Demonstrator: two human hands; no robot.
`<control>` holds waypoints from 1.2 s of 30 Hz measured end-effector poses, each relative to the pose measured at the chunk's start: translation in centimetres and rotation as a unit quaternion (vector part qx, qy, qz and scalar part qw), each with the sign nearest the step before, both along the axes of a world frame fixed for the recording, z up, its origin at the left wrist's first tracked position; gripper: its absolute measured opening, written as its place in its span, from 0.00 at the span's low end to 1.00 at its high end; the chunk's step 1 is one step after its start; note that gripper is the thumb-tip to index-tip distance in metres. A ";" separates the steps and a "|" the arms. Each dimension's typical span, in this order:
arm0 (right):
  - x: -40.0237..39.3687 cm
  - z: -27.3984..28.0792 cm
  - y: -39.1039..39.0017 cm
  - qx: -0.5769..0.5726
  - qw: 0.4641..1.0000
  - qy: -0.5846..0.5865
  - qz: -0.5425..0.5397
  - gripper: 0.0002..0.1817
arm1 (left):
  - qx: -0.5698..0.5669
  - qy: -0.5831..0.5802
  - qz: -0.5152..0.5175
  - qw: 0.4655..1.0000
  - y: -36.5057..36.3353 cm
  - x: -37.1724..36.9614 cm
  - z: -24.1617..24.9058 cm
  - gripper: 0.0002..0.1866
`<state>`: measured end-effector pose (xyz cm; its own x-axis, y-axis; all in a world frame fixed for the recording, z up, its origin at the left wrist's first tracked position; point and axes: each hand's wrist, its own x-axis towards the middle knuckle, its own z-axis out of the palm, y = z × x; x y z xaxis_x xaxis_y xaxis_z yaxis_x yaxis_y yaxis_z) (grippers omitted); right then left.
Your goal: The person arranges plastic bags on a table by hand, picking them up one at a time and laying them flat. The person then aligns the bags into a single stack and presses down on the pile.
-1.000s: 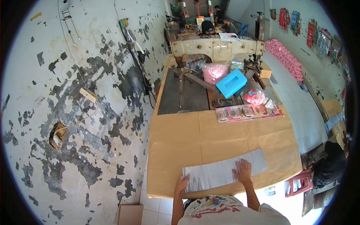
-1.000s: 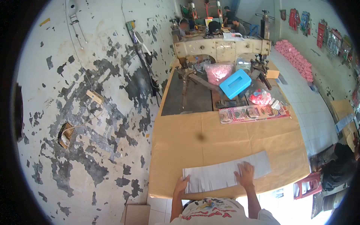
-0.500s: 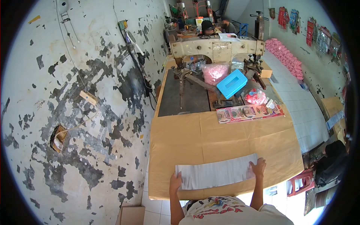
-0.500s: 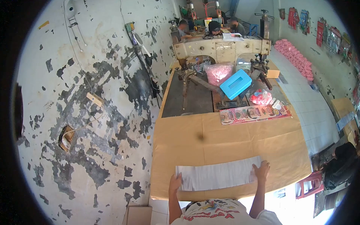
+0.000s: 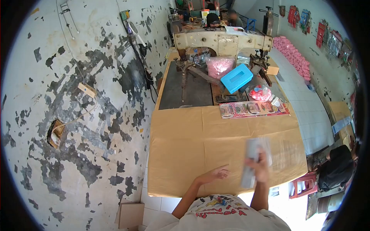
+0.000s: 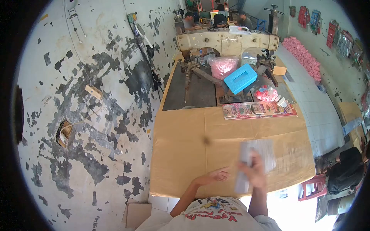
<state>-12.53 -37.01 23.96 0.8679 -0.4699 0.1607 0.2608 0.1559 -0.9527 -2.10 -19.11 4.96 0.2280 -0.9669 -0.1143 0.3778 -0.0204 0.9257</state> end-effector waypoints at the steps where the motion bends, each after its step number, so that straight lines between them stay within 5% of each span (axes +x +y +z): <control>1: 1.6 -0.9 2.1 -0.005 1.000 0.021 0.019 0.14 | -0.053 0.035 -0.007 0.998 1.4 0.6 1.3 0.40; 4: 5.2 -7.9 6.7 -0.126 0.969 0.149 0.151 0.11 | -0.178 0.196 0.042 0.963 5.8 2.0 -2.3 0.40; 6: 6.3 -11.8 9.5 -0.174 0.934 0.168 0.265 0.14 | -0.145 0.212 0.212 0.943 9.1 1.0 -3.7 0.37; 8: 6.4 -15.4 11.7 -0.240 0.908 0.111 0.326 0.17 | 0.085 0.161 0.332 0.925 11.9 0.6 -6.8 0.33; 10: 5.9 -21.2 13.5 -0.373 0.862 0.063 0.337 0.21 | 0.188 0.161 0.402 0.882 12.6 0.1 -7.0 0.29; 13: 3.7 -24.1 12.1 -0.565 0.784 0.049 0.253 0.26 | 0.163 0.200 0.447 0.857 12.4 -1.1 -5.0 0.25; 18: 0.9 -24.8 2.9 -0.631 0.738 0.237 0.034 0.34 | 0.210 0.138 0.467 0.848 11.8 -1.5 -4.9 0.26; 22: -2.6 -31.7 -13.2 -0.584 0.677 0.389 -0.223 0.36 | 0.192 0.086 0.479 0.853 11.8 -1.3 -7.5 0.23; 25: -5.5 -26.6 -18.8 -0.395 0.637 0.594 -0.292 0.36 | 0.208 0.074 0.482 0.848 12.3 -1.5 -6.4 0.19; 29: -6.5 -25.4 -20.3 -0.387 0.671 0.550 -0.313 0.35 | 0.223 0.042 0.471 0.852 13.4 -0.1 -7.5 0.19; 33: -3.9 -25.4 -14.5 -0.437 0.629 0.551 -0.331 0.35 | 0.282 -0.026 0.430 0.857 14.3 0.8 -10.9 0.18; 36: -2.7 -28.0 -13.5 -0.394 0.670 0.540 -0.323 0.40 | 0.270 -0.044 0.425 0.863 14.5 0.9 -11.2 0.17</control>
